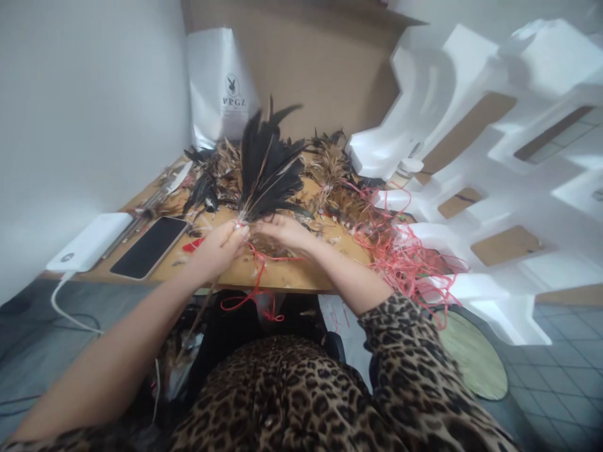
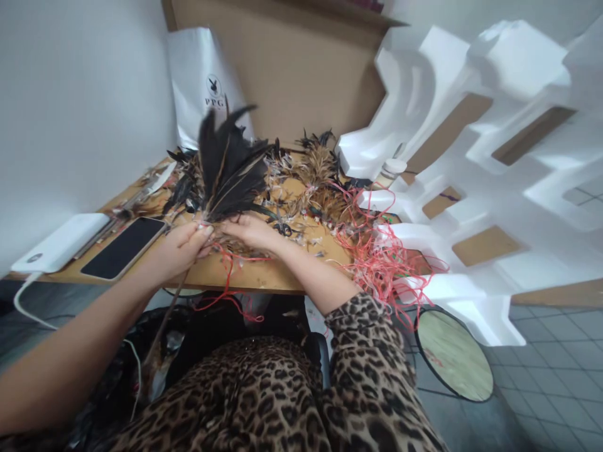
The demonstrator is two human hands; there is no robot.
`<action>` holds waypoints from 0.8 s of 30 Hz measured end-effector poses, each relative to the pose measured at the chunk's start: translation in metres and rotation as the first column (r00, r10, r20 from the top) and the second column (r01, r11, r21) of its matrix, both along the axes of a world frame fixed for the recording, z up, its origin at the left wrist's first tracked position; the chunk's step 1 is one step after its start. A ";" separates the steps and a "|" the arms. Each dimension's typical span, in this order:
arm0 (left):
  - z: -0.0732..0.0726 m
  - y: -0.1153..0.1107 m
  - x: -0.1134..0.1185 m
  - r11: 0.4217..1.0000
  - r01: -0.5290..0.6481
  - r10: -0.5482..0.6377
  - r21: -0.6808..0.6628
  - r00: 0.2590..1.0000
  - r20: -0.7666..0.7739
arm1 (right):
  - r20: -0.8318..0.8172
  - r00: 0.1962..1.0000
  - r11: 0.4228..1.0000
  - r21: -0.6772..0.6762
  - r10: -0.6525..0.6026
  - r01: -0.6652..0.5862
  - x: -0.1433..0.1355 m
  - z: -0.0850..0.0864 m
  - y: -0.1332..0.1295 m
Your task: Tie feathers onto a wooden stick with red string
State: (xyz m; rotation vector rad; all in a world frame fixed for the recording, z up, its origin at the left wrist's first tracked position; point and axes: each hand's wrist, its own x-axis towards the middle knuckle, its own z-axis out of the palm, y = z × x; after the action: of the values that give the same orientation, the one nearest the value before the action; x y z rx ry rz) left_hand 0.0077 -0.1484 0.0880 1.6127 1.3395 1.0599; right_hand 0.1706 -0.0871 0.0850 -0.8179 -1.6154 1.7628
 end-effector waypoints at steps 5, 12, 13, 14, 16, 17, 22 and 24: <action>-0.036 0.036 -0.008 0.968 -0.168 0.215 -0.187 0.938 0.271 | -0.096 0.955 0.960 -0.035 -0.281 0.279 -0.005 -0.038 -0.001; -0.044 0.038 -0.019 0.928 -0.099 0.268 -0.359 0.847 0.459 | -0.042 0.865 0.864 0.045 -0.501 0.502 0.024 -0.052 0.011; -0.040 0.034 -0.015 0.934 -0.026 0.211 -0.357 0.846 0.490 | -0.013 0.883 0.882 0.029 -0.470 0.470 0.025 -0.052 0.013; -0.035 0.030 -0.011 0.936 0.048 0.152 -0.350 0.840 0.522 | 0.011 0.905 0.905 0.009 -0.425 0.425 0.024 -0.053 0.013; -0.026 0.023 -0.003 0.935 0.145 0.065 -0.324 0.828 0.557 | 0.042 0.938 0.939 -0.001 -0.343 0.343 0.021 -0.053 0.011; -0.023 0.021 -0.001 0.937 0.162 0.040 -0.311 0.833 0.552 | 0.046 0.941 0.942 0.039 -0.336 0.334 0.019 -0.052 0.007; -0.029 0.023 0.008 0.967 0.098 -0.003 -0.236 0.928 0.372 | 0.001 0.897 0.709 0.613 -0.443 0.349 0.006 -0.021 -0.014; -0.033 0.025 0.013 0.985 0.050 -0.002 -0.166 0.960 0.280 | 0.098 0.897 0.599 0.774 -0.430 0.202 0.000 -0.003 -0.017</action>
State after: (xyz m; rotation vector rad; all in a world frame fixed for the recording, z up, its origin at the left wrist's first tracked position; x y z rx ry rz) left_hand 0.0206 -0.1236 0.0549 1.2965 1.1819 1.0797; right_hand 0.1706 -0.1038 0.0823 -0.8736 -1.9922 0.6005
